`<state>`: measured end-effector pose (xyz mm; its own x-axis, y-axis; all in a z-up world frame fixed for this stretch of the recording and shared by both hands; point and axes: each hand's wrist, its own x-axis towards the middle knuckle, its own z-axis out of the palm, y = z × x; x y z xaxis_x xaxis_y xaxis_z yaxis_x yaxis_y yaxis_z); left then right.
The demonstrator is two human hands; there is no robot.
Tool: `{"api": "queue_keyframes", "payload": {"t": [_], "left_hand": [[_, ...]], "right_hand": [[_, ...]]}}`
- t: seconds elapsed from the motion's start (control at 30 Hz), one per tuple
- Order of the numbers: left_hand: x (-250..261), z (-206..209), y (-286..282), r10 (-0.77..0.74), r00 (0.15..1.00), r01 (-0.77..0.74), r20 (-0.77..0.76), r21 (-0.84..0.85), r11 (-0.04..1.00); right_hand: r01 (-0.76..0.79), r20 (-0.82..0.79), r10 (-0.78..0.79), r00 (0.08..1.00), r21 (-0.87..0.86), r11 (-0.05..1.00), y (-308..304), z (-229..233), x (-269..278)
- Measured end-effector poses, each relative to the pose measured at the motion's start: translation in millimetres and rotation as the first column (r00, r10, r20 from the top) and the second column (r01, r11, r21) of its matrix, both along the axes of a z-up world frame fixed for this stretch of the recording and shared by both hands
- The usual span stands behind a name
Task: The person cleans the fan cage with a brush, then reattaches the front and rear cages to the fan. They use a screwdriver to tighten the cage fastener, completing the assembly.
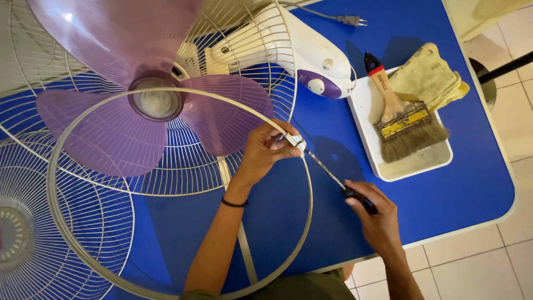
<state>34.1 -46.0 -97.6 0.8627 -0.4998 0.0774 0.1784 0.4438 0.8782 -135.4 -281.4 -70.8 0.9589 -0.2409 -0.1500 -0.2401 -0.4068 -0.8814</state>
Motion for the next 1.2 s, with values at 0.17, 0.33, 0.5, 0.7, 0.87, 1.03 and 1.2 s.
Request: {"api": "queue_keyframes", "payload": {"t": [0.17, 0.33, 0.5, 0.7, 0.87, 1.03, 1.2], "left_hand": [[-0.5, 0.3, -2.2, 0.003, 1.0, -0.003, 0.003, -0.006, 1.0], [-0.3, -4.1, -2.8, -0.001, 1.0, 0.001, 0.009, 0.013, 1.0], [-0.2, -9.7, -3.1, 0.053, 0.998, -0.054, 0.037, 0.029, 0.998], [0.5, -12.9, -0.6, 0.059, 0.998, -0.059, 0.027, 0.021, 0.998], [2.9, -16.5, -3.5, 0.066, 0.998, -0.066, 0.023, 0.014, 0.998], [5.3, -22.0, -2.2, 0.083, 0.996, -0.084, 0.044, 0.009, 0.996], [9.6, -25.1, -0.3, 0.089, 0.995, -0.089, 0.048, 0.003, 0.996]], "right_hand": [[0.132, -0.199, -0.105, 0.974, 0.129, 0.983, -6.1, -12.0, -4.0], [0.185, -0.217, -0.103, 0.971, 0.403, 0.897, -18.8, -25.7, -8.9], [0.09, -0.08, -0.063, 0.995, 0.399, 0.912, -20.9, -30.7, -14.8], [0.23, 0.006, -0.23, 0.973, 0.048, 0.972, -11.4, -30.1, -18.9], [0.241, -0.153, -0.195, 0.969, 0.391, 0.888, -15.4, -36.5, -14.6], [0.222, -0.308, -0.065, 0.949, 0.508, 0.832, -21.1, -35.9, -15.6], [0.102, -0.054, -0.088, 0.995, 0.392, 0.914, -16.2, -37.0, -14.4]]}}
